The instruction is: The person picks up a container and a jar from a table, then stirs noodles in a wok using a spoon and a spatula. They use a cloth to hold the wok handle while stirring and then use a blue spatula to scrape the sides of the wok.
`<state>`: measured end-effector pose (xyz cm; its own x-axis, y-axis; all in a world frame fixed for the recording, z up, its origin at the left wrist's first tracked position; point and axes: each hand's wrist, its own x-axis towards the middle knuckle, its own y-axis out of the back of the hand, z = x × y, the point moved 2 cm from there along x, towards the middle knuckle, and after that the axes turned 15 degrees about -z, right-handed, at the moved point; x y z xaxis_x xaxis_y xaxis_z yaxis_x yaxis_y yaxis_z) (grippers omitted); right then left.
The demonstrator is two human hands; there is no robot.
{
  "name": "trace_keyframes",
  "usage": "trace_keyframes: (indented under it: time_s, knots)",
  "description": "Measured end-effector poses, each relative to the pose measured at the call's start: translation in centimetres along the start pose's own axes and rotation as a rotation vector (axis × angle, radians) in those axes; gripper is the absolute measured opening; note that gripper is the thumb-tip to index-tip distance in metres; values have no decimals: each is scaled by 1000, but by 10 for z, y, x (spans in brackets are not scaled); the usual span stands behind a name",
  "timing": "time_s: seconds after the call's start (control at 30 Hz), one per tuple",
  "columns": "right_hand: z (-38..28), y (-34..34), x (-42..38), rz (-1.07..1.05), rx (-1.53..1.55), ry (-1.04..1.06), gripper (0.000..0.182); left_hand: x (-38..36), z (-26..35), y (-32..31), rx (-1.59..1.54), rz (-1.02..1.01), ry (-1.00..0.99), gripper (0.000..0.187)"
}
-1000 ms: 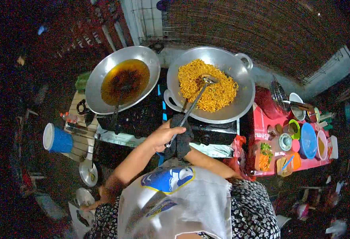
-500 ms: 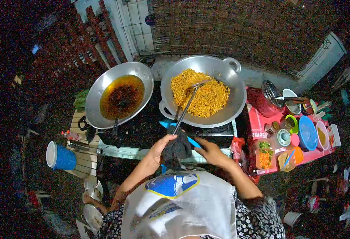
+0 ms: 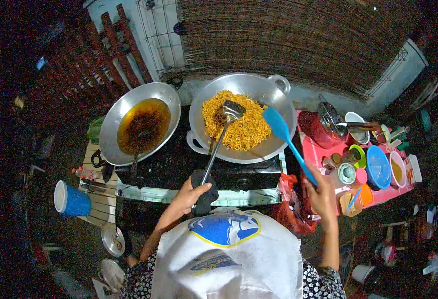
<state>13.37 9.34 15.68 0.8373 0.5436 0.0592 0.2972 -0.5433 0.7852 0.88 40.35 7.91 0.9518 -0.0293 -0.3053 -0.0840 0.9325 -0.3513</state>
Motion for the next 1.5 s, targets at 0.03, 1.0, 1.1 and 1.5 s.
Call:
trace_keyframes:
  time_s: [0.03,1.0,1.1,1.5]
  knots:
    - [-10,-5,10,0,21,73,43,0,-3,1,0,9,-3,16]
    - [-24,7,81,58,-71,342,37,-16,14,9,-41,13,50,28]
    - [-31,-13,87,-40,-158,278,38,-15,7,11,-9,-1,11,26]
    - [-11,-58,121,-26,-207,129,40,-25,14,10,137,15,-16,27]
